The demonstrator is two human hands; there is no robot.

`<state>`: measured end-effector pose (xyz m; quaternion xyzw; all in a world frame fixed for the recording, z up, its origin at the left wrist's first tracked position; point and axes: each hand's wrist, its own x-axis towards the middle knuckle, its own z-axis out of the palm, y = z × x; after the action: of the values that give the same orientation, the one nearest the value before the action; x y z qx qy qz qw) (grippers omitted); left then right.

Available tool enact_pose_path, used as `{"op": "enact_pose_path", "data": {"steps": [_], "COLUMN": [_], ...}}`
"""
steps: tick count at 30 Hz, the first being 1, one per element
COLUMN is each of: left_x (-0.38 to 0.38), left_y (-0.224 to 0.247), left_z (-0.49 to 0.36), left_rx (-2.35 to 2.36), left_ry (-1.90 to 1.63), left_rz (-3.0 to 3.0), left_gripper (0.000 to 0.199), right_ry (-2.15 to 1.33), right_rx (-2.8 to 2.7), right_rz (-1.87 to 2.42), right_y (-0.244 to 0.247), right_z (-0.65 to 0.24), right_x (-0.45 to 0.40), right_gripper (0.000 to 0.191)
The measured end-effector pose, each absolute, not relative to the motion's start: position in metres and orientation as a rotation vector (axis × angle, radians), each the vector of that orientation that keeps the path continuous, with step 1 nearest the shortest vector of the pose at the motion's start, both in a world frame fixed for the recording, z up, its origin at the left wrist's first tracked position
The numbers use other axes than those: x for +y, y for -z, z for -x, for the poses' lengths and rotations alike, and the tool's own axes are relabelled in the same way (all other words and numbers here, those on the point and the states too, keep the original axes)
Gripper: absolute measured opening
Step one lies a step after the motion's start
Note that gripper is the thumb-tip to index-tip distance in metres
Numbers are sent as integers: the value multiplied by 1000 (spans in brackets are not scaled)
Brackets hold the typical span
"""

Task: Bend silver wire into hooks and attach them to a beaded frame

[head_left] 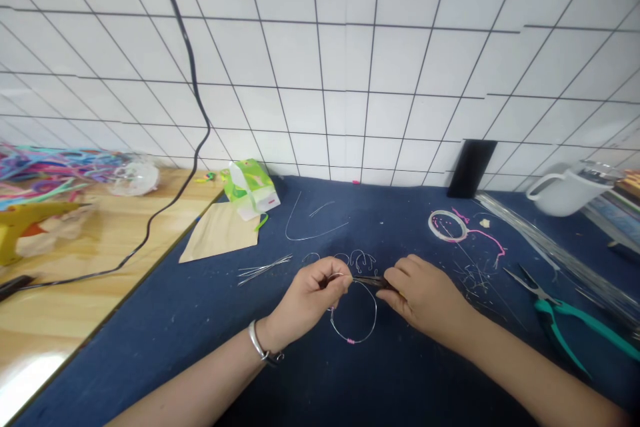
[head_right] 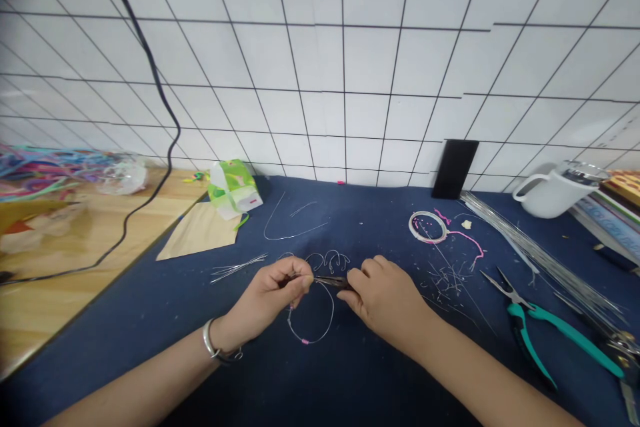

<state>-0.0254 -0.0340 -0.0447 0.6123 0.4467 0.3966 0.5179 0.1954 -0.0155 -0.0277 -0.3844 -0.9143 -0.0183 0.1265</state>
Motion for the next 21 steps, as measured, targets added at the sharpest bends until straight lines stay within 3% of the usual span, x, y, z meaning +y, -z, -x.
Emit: {"op": "enact_pose_path", "data": {"steps": [21], "left_x": [-35], "left_y": [45], "left_z": [25], "left_rx": [1061], "left_ry": [-933], "left_rz": [-1463], "left_gripper": [15], "right_ry": [243], "right_rx": [-2640], "right_rz": [1020], "right_y": [29], "right_z": [-196], "right_x": [-16], "right_gripper": [23]}}
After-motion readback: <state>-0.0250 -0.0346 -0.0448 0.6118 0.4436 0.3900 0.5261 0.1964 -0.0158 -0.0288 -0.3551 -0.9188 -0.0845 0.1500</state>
